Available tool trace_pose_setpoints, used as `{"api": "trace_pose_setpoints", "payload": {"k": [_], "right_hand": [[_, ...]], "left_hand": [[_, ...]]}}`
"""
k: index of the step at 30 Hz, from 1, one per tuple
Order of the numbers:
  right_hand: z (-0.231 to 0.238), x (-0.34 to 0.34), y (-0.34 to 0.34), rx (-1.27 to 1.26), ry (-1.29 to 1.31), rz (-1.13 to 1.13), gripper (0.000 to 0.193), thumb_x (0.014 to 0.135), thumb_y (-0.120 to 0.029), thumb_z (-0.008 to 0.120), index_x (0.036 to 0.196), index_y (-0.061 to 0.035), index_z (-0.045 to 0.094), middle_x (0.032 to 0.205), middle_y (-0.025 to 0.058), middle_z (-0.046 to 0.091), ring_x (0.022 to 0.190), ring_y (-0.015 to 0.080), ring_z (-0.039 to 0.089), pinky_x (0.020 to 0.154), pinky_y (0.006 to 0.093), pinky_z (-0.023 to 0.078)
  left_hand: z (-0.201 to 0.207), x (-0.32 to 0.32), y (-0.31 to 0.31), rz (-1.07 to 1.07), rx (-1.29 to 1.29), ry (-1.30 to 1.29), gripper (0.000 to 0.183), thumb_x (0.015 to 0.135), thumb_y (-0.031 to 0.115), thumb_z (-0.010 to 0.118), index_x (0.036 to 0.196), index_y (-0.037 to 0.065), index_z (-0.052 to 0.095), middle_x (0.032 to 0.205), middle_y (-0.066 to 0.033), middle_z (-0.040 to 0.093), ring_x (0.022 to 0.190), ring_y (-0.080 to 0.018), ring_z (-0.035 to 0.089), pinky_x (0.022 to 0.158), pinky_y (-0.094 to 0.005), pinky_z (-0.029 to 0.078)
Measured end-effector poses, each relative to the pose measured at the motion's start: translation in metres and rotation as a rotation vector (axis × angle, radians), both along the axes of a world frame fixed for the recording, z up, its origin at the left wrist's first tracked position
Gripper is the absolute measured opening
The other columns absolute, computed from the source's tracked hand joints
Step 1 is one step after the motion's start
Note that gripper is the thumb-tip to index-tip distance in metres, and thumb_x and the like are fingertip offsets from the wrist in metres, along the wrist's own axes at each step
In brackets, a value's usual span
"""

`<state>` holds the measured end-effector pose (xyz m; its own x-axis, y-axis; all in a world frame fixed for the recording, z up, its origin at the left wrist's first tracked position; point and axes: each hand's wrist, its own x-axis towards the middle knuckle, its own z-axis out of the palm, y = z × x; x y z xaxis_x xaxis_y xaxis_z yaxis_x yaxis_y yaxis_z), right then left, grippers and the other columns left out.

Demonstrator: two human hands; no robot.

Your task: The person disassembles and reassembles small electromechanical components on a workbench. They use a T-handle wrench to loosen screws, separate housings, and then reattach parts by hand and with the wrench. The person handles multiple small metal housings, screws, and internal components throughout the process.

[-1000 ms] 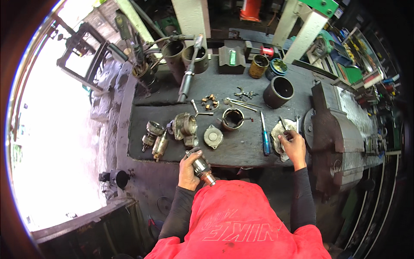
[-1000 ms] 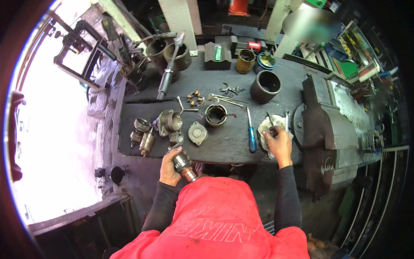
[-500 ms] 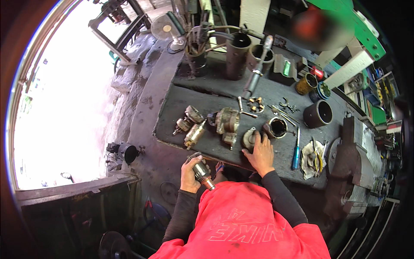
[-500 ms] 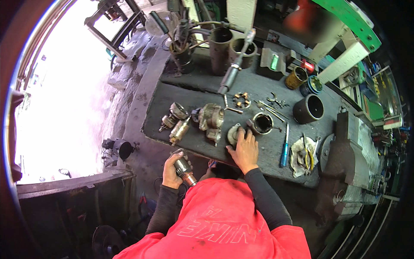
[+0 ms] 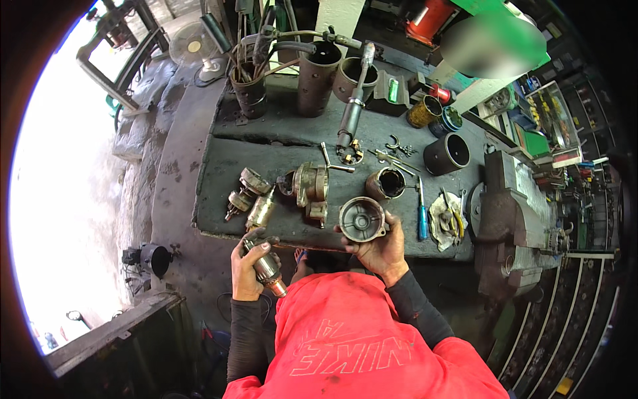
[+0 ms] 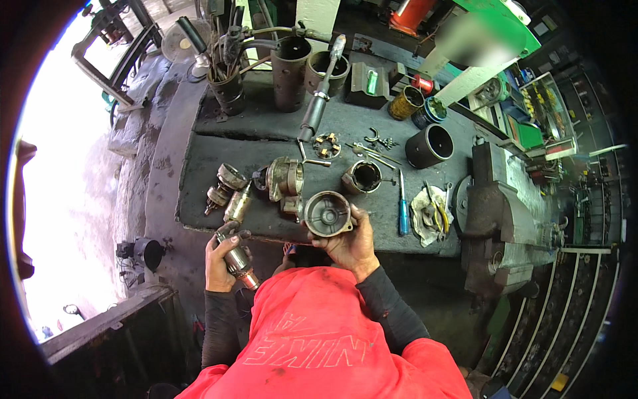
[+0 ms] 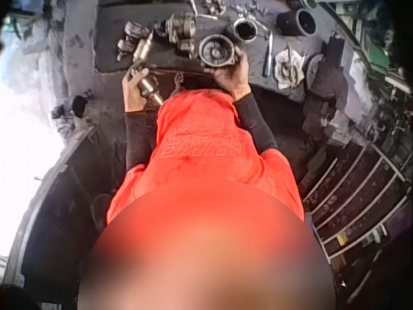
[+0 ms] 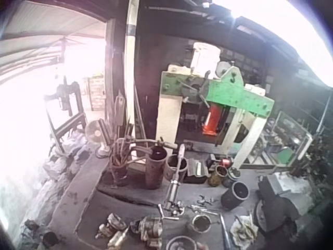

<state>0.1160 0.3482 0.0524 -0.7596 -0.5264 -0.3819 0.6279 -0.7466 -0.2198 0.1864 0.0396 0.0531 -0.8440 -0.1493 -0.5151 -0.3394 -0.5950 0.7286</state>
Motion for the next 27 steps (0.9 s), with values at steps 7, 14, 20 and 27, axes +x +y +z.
{"api": "trace_pose_setpoints", "payload": {"k": [7, 14, 20, 27], "right_hand": [[0.005, 0.007, -0.024, 0.235, 0.066, -0.052, 0.070, 0.102, -0.049, 0.055, 0.155, -0.0027, 0.051, 0.146, 0.0240, 0.063, 0.124, 0.0472, 0.068, 0.095, 0.0540, 0.064], [0.020, 0.006, -0.056, 0.671, 0.468, -0.034, 0.084, 0.088, -0.005, 0.084, 0.160, -0.0015, 0.040, 0.151, 0.0188, 0.057, 0.141, 0.0294, 0.058, 0.113, 0.0451, 0.055], [0.021, 0.007, -0.075, 1.159, 0.916, 0.111, 0.104, 0.075, -0.017, 0.099, 0.160, -0.0031, 0.041, 0.158, 0.0193, 0.053, 0.145, 0.0321, 0.055, 0.115, 0.0443, 0.052], [0.014, 0.008, -0.096, 1.152, 1.390, 0.311, 0.108, 0.072, -0.018, 0.098, 0.162, -0.0044, 0.040, 0.162, 0.0207, 0.048, 0.149, 0.0429, 0.048, 0.121, 0.0459, 0.046]], "left_hand": [[0.025, -0.019, 0.003, -0.167, 0.056, 0.122, 0.067, 0.086, 0.006, 0.072, 0.148, -0.007, 0.053, 0.124, -0.0241, 0.074, 0.073, -0.0244, 0.075, 0.065, -0.0370, 0.065], [0.042, -0.025, 0.010, -0.272, 0.254, 0.123, 0.074, 0.086, 0.001, 0.074, 0.155, -0.003, 0.050, 0.130, -0.0184, 0.074, 0.078, -0.0222, 0.076, 0.070, -0.0372, 0.065], [0.046, -0.012, 0.012, -0.262, 0.291, 0.134, 0.084, 0.084, 0.001, 0.069, 0.162, -0.003, 0.040, 0.134, -0.0233, 0.070, 0.092, -0.0254, 0.078, 0.078, -0.0391, 0.067], [0.048, 0.015, 0.016, 0.054, 0.177, 0.104, 0.071, 0.087, -0.003, 0.073, 0.155, -0.004, 0.051, 0.117, -0.0155, 0.074, 0.085, -0.0210, 0.076, 0.072, -0.0359, 0.066]]}}
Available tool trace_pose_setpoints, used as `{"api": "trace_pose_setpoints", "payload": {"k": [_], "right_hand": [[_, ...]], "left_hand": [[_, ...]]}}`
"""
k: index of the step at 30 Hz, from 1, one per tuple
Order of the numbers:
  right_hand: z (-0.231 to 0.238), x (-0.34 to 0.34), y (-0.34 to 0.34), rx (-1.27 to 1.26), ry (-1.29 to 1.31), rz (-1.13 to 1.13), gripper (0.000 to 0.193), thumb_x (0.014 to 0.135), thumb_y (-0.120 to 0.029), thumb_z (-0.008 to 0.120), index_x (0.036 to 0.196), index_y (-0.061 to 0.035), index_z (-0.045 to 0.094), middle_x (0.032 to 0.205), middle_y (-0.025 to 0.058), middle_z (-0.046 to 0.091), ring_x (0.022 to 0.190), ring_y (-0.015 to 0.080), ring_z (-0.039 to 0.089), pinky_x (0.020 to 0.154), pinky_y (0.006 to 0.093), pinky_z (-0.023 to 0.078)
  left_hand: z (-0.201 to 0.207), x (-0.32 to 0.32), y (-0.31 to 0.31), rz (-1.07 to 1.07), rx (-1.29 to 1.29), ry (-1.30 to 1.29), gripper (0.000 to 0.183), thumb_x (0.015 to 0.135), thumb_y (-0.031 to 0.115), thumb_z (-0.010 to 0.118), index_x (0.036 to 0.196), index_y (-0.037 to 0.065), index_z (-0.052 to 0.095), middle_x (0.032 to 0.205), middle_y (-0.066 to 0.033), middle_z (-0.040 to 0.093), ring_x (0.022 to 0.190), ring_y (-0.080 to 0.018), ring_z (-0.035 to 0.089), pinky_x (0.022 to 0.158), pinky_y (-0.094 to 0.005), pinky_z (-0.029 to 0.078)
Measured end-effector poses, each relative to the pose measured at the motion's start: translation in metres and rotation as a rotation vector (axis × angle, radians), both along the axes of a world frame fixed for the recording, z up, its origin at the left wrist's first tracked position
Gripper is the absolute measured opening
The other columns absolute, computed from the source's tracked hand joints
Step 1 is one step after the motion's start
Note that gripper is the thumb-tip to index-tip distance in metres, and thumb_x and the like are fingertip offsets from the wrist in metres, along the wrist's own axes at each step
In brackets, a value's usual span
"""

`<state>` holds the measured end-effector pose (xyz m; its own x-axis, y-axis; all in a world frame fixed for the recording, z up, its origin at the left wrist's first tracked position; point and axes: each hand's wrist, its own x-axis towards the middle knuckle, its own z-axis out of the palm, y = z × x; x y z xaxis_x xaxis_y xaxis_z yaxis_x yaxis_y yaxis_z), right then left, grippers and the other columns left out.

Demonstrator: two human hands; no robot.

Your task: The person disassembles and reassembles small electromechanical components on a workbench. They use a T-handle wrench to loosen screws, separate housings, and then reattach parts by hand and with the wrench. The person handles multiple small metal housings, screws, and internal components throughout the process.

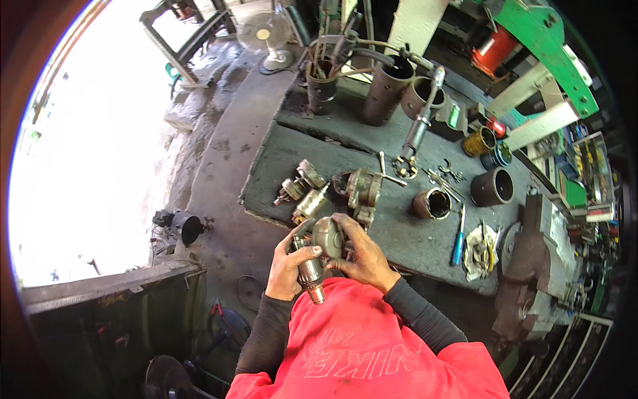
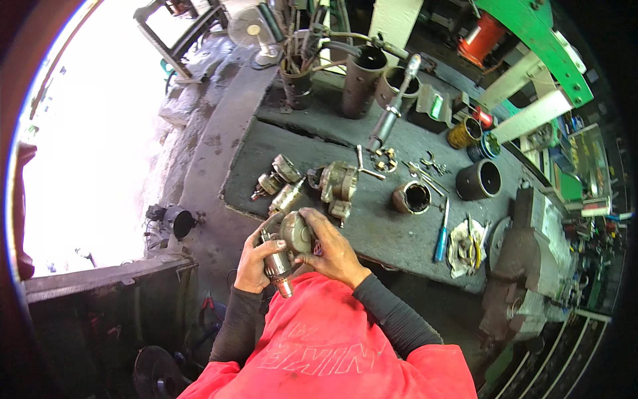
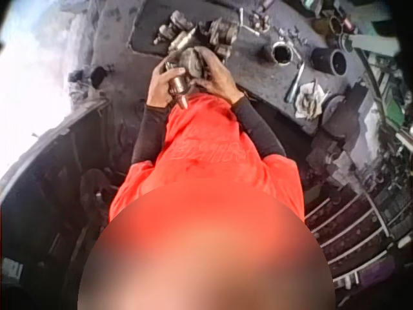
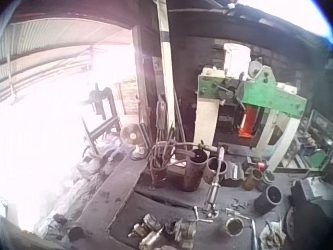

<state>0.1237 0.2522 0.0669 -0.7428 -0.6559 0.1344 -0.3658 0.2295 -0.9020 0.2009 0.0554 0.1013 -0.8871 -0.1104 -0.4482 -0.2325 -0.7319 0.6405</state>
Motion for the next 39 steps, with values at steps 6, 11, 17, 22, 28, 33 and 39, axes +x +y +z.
{"api": "trace_pose_setpoints", "payload": {"k": [6, 11, 17, 22, 28, 33, 39], "right_hand": [[-0.015, -0.003, -0.001, 0.118, -0.187, 0.013, 0.082, 0.086, -0.027, 0.090, 0.156, -0.0110, 0.051, 0.159, 0.0181, 0.051, 0.144, 0.0395, 0.054, 0.114, 0.0445, 0.053], [-0.024, -0.006, 0.012, 0.090, -0.192, -0.311, 0.045, 0.090, -0.017, 0.086, 0.130, -0.0041, 0.070, 0.117, 0.0110, 0.072, 0.094, 0.0217, 0.071, 0.080, 0.0343, 0.060], [-0.027, -0.012, -0.062, 0.114, -0.235, -0.462, 0.038, 0.092, -0.015, 0.083, 0.124, 0.0007, 0.070, 0.105, 0.0115, 0.073, 0.085, 0.0190, 0.070, 0.075, 0.0326, 0.060], [-0.033, -0.010, -0.155, 0.145, -0.480, -0.547, 0.057, 0.092, -0.020, 0.081, 0.139, 0.0047, 0.062, 0.110, 0.0176, 0.075, 0.092, 0.0260, 0.076, 0.083, 0.0396, 0.061], [-0.036, -0.009, -0.201, 0.502, -0.149, -0.625, 0.084, 0.089, -0.025, 0.081, 0.158, 0.0014, 0.042, 0.144, 0.0293, 0.060, 0.099, 0.0357, 0.075, 0.092, 0.0464, 0.059], [-0.043, -0.022, -0.219, 0.544, -0.232, -0.595, 0.089, 0.090, -0.029, 0.078, 0.161, -0.0005, 0.033, 0.152, 0.0391, 0.047, 0.137, 0.0559, 0.053, 0.110, 0.0570, 0.050], [-0.052, -0.017, -0.238, 0.530, -0.096, -0.723, 0.081, 0.088, -0.021, 0.081, 0.155, -0.0012, 0.040, 0.146, 0.0383, 0.046, 0.129, 0.0578, 0.055, 0.106, 0.0556, 0.053]], "left_hand": [[0.000, 0.034, -0.038, 0.168, -0.220, -0.143, 0.065, 0.088, 0.001, 0.071, 0.152, -0.002, 0.055, 0.108, -0.0137, 0.075, 0.074, -0.0221, 0.075, 0.064, -0.0367, 0.065], [-0.012, 0.045, -0.092, 0.046, -0.307, -0.202, 0.068, 0.090, 0.006, 0.073, 0.155, -0.001, 0.052, 0.108, -0.0140, 0.075, 0.073, -0.0229, 0.075, 0.062, -0.0377, 0.065], [-0.035, 0.018, -0.157, -0.023, -0.254, -0.239, 0.064, 0.093, 0.007, 0.075, 0.153, -0.002, 0.055, 0.103, -0.0122, 0.076, 0.074, -0.0199, 0.074, 0.065, -0.0338, 0.063], [-0.048, 0.003, -0.218, -0.030, -0.214, -0.189, 0.052, 0.098, 0.009, 0.069, 0.149, 0.000, 0.057, 0.110, -0.0154, 0.074, 0.075, -0.0233, 0.074, 0.064, -0.0369, 0.064], [-0.064, 0.007, -0.278, 0.073, -0.128, -0.178, 0.049, 0.099, 0.011, 0.066, 0.145, -0.002, 0.059, 0.117, -0.0181, 0.074, 0.079, -0.0253, 0.075, 0.066, -0.0384, 0.065], [-0.068, 0.022, -0.307, 0.155, -0.200, -0.222, 0.038, 0.102, 0.023, 0.064, 0.136, 0.005, 0.063, 0.112, -0.0115, 0.074, 0.079, -0.0250, 0.073, 0.070, -0.0381, 0.063], [-0.057, 0.048, -0.341, 0.311, -0.063, -0.216, 0.036, 0.101, 0.025, 0.065, 0.129, 0.002, 0.067, 0.112, -0.0119, 0.076, 0.082, -0.0252, 0.075, 0.071, -0.0396, 0.064]]}}
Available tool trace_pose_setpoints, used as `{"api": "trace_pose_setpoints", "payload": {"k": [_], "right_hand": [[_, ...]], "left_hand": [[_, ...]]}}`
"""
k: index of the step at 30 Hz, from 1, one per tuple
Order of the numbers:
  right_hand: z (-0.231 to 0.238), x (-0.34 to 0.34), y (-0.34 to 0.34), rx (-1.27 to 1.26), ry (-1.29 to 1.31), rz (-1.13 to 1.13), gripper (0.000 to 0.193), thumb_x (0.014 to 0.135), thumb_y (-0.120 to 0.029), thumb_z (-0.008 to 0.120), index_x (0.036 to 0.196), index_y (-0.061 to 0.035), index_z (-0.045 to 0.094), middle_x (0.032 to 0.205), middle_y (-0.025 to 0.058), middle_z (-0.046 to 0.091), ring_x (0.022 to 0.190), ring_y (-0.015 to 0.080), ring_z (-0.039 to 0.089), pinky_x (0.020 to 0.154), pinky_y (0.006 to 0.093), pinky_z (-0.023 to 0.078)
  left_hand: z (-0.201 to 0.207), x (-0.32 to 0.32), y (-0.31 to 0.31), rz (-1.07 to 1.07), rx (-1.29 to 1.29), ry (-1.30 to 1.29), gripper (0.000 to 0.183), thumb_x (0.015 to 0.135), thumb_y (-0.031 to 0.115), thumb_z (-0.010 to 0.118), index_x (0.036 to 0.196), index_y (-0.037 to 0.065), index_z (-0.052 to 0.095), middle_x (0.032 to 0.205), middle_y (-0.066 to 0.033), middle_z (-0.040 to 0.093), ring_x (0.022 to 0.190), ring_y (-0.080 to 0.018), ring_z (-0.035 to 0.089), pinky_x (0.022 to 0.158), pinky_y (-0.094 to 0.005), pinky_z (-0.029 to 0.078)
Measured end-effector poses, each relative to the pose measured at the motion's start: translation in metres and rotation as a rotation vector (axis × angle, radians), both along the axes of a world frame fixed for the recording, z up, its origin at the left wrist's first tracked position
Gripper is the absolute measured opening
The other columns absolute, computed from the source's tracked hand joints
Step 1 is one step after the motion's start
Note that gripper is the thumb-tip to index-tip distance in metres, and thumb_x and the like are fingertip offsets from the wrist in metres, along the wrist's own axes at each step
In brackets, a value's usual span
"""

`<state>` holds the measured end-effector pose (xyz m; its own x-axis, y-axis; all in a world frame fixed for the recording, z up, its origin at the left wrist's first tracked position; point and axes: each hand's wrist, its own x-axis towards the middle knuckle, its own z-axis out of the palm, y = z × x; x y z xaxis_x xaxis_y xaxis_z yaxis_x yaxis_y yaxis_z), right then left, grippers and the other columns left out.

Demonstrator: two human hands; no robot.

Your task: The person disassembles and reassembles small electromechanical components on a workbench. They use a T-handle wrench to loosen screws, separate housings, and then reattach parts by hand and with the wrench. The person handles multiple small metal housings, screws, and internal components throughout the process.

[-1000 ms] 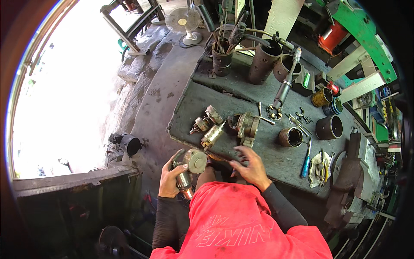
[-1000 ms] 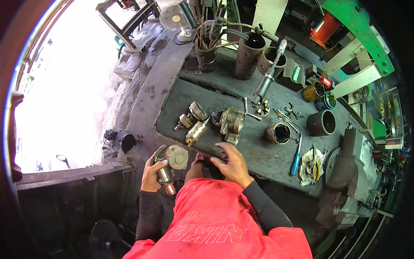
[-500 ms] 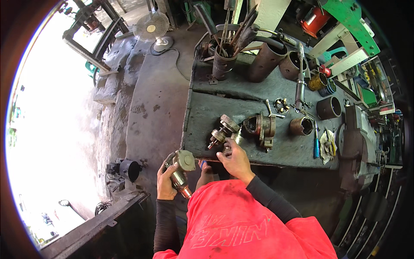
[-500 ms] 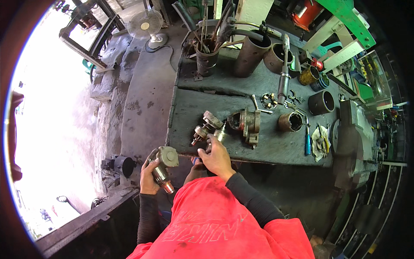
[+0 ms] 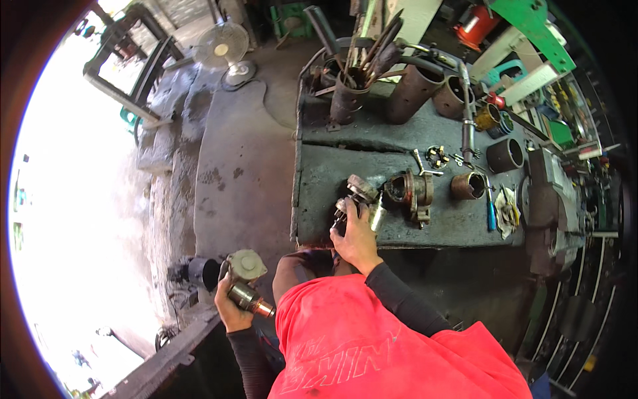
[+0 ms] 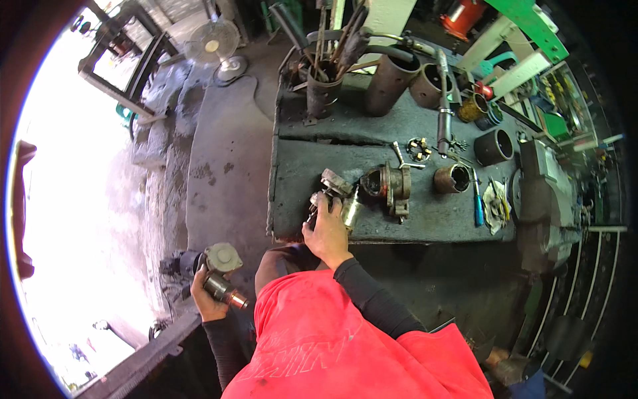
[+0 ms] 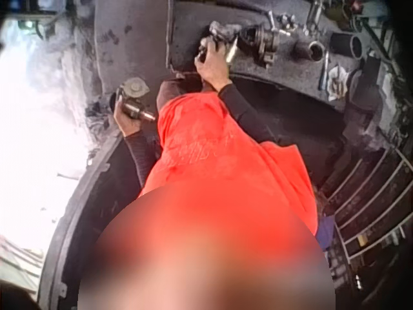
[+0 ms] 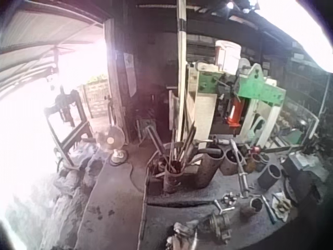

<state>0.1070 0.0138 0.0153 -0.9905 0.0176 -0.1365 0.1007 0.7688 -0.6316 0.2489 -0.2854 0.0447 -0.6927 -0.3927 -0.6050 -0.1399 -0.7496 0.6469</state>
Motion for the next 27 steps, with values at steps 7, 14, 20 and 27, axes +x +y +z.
{"api": "trace_pose_setpoints", "payload": {"k": [7, 14, 20, 27], "right_hand": [[-0.013, -0.003, -0.033, -0.184, -0.035, -0.481, 0.082, 0.095, -0.030, 0.077, 0.152, 0.0151, 0.040, 0.141, 0.0379, 0.059, 0.125, 0.0503, 0.062, 0.110, 0.0530, 0.049], [-0.043, -0.046, -0.081, 0.193, 0.028, -0.770, 0.078, 0.093, -0.040, 0.081, 0.138, 0.0104, 0.044, 0.127, 0.0311, 0.059, 0.116, 0.0504, 0.063, 0.100, 0.0556, 0.052], [-0.063, -0.062, -0.084, 0.307, 0.156, -0.987, 0.058, 0.083, -0.032, 0.084, 0.117, 0.0001, 0.049, 0.113, 0.0240, 0.063, 0.105, 0.0453, 0.067, 0.092, 0.0544, 0.055], [-0.037, -0.065, -0.084, -0.416, 0.159, -1.061, 0.056, 0.078, -0.032, 0.088, 0.113, 0.0060, 0.066, 0.101, 0.0244, 0.075, 0.093, 0.0326, 0.073, 0.086, 0.0463, 0.056]], "left_hand": [[-0.031, -0.042, -0.087, -0.066, 0.005, -0.057, 0.041, 0.103, 0.029, 0.062, 0.131, -0.001, 0.066, 0.116, -0.0140, 0.075, 0.087, -0.0281, 0.074, 0.074, -0.0429, 0.063], [-0.025, -0.120, -0.159, -0.364, 0.126, 0.061, 0.050, 0.103, 0.033, 0.060, 0.142, 0.001, 0.062, 0.123, -0.0165, 0.075, 0.095, -0.0332, 0.076, 0.075, -0.0479, 0.064], [-0.024, -0.181, -0.159, -0.512, 0.213, 0.140, 0.052, 0.101, 0.033, 0.053, 0.142, 0.002, 0.063, 0.128, -0.0199, 0.072, 0.105, -0.0377, 0.073, 0.086, -0.0566, 0.063], [-0.033, -0.204, -0.118, -0.656, 0.422, 0.147, 0.056, 0.103, 0.040, 0.054, 0.142, -0.001, 0.062, 0.142, -0.0210, 0.066, 0.126, -0.0424, 0.067, 0.103, -0.0634, 0.056]]}}
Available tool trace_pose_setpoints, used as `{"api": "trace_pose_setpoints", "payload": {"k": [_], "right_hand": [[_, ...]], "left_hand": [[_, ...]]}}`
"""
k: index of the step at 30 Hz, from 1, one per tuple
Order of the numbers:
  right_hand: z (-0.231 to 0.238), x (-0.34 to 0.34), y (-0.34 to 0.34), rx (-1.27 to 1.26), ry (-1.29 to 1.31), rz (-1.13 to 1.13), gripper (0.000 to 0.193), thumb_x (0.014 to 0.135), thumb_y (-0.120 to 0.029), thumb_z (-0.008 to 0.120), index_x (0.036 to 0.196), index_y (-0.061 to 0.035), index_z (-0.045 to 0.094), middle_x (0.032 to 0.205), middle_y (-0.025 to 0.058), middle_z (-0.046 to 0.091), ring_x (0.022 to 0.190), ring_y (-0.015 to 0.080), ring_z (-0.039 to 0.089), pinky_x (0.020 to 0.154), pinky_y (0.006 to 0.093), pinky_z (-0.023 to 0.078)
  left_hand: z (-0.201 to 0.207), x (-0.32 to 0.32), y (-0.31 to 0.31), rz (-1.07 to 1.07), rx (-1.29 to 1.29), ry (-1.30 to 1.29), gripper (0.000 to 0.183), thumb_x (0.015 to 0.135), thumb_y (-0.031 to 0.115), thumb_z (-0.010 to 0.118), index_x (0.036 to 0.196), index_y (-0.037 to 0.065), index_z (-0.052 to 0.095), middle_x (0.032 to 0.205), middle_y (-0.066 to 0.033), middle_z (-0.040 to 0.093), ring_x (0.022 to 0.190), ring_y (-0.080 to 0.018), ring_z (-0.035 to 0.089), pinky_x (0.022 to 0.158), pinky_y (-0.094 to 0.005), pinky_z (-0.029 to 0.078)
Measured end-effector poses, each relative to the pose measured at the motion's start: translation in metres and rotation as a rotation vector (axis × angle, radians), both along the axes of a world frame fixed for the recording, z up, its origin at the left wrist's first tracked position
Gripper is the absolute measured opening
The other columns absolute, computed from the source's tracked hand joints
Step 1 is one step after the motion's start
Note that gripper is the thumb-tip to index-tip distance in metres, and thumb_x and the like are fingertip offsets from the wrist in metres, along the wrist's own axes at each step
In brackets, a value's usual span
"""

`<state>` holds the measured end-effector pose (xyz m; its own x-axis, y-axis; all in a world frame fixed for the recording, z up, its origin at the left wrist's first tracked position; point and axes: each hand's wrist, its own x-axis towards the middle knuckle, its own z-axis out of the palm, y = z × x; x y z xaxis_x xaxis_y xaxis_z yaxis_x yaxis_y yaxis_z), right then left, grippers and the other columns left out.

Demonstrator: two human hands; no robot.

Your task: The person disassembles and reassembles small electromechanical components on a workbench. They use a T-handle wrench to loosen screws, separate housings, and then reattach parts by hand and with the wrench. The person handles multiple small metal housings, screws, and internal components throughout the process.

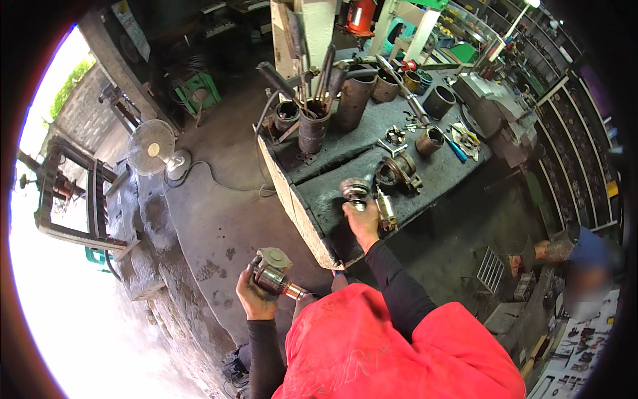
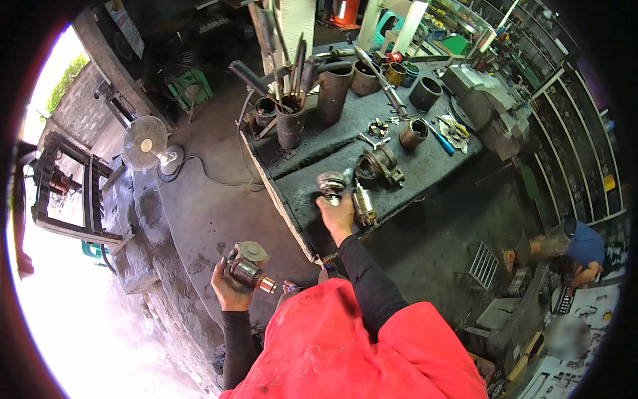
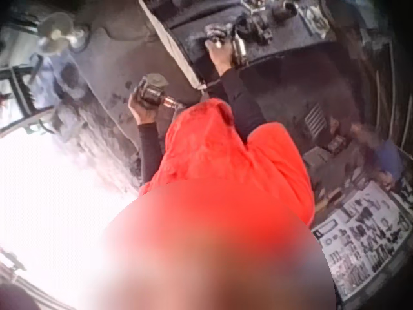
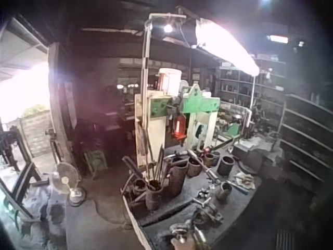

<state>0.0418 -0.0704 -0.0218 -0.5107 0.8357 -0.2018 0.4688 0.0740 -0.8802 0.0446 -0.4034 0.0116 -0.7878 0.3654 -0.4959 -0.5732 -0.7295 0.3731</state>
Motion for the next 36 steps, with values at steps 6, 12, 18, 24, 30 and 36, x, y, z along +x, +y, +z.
{"api": "trace_pose_setpoints", "payload": {"k": [6, 12, 18, 24, 30, 36], "right_hand": [[0.073, 0.019, -0.065, -0.059, 0.274, 0.462, 0.050, 0.079, -0.027, 0.085, 0.114, 0.0005, 0.061, 0.096, 0.0145, 0.071, 0.088, 0.0262, 0.068, 0.081, 0.0440, 0.057], [0.101, 0.030, -0.094, 0.213, 0.448, 0.688, 0.053, 0.078, -0.024, 0.081, 0.118, 0.0018, 0.058, 0.108, 0.0242, 0.065, 0.104, 0.0448, 0.066, 0.091, 0.0492, 0.055], [0.091, 0.044, -0.090, 0.410, 0.214, 0.861, 0.065, 0.077, -0.026, 0.086, 0.129, -0.0015, 0.056, 0.117, 0.0213, 0.062, 0.107, 0.0438, 0.066, 0.091, 0.0499, 0.056], [0.099, 0.051, -0.093, 0.546, 0.246, 1.076, 0.062, 0.086, -0.035, 0.084, 0.129, -0.0006, 0.055, 0.125, 0.0231, 0.056, 0.111, 0.0423, 0.063, 0.095, 0.0508, 0.052], [0.101, 0.055, -0.095, 0.491, 0.309, 1.169, 0.072, 0.090, -0.045, 0.081, 0.138, 0.0002, 0.054, 0.137, 0.0263, 0.054, 0.116, 0.0459, 0.060, 0.102, 0.0526, 0.050], [0.104, 0.055, -0.035, 0.371, 0.494, 0.958, 0.062, 0.096, -0.047, 0.076, 0.131, 0.0025, 0.063, 0.126, 0.0262, 0.064, 0.118, 0.0453, 0.062, 0.102, 0.0522, 0.051]], "left_hand": [[0.007, -0.016, 0.067, -0.142, 0.045, 0.001, 0.060, 0.107, 0.048, 0.056, 0.143, 0.000, 0.060, 0.134, -0.0194, 0.070, 0.121, -0.0378, 0.069, 0.104, -0.0563, 0.057], [0.025, -0.019, 0.106, -0.086, 0.010, 0.022, 0.085, 0.103, 0.075, 0.052, 0.146, 0.002, 0.059, 0.137, -0.0160, 0.068, 0.125, -0.0344, 0.065, 0.112, -0.0497, 0.051], [0.008, -0.024, 0.112, 0.084, -0.178, 0.155, 0.074, 0.109, 0.067, 0.044, 0.140, 0.002, 0.065, 0.131, -0.0165, 0.073, 0.117, -0.0324, 0.070, 0.106, -0.0497, 0.055], [-0.037, -0.027, 0.096, 0.205, -0.135, 0.331, 0.060, 0.113, 0.051, 0.037, 0.134, 0.002, 0.066, 0.129, -0.0154, 0.074, 0.116, -0.0325, 0.071, 0.105, -0.0495, 0.057], [-0.053, -0.011, 0.087, 0.240, -0.068, 0.207, 0.062, 0.110, 0.058, 0.041, 0.133, 0.005, 0.066, 0.128, -0.0167, 0.073, 0.115, -0.0357, 0.071, 0.105, -0.0522, 0.058], [-0.046, -0.008, 0.090, 0.195, 0.072, 0.220, 0.062, 0.108, 0.058, 0.046, 0.132, 0.004, 0.067, 0.130, -0.0177, 0.073, 0.115, -0.0368, 0.071, 0.101, -0.0535, 0.060]]}}
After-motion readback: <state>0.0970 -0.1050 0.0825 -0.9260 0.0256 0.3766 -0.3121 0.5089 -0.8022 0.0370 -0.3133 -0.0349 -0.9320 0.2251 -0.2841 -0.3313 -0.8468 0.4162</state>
